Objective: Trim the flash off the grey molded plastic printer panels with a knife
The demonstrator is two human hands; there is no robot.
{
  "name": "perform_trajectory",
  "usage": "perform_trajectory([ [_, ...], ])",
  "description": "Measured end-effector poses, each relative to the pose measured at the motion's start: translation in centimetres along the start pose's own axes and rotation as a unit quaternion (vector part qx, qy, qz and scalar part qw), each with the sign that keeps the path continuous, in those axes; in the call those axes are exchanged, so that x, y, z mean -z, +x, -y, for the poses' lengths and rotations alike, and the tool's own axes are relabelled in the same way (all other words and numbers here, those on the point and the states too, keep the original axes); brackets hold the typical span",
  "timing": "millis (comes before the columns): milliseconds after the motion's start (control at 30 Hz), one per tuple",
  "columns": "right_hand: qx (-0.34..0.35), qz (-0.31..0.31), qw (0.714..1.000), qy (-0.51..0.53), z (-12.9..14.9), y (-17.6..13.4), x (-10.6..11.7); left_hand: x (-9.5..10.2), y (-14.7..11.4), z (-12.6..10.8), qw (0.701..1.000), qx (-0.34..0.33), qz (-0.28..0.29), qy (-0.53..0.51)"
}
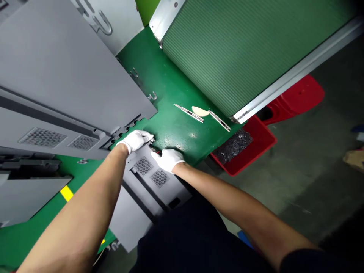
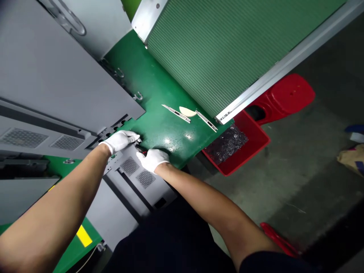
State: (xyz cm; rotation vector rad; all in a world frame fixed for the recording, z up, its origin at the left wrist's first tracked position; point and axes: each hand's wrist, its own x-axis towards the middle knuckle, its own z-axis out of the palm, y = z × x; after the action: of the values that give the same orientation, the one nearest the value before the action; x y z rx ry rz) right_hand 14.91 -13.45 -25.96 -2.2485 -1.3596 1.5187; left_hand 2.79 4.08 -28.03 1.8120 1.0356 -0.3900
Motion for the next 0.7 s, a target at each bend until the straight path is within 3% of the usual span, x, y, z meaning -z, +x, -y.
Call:
perform_trajectory([
  [400,-0.011,0.023,0.999,-0.021,0.6,-0.1,0.7,-0.1,-0.3,-1.1,0.999,0.030,-0.007,0.010],
  [700,0.060,-0.027,0.994,-0.082,0.0,0.5,-0.4,0.0,-0.1,-0.7,0.999,0.041,0.001,0.024],
])
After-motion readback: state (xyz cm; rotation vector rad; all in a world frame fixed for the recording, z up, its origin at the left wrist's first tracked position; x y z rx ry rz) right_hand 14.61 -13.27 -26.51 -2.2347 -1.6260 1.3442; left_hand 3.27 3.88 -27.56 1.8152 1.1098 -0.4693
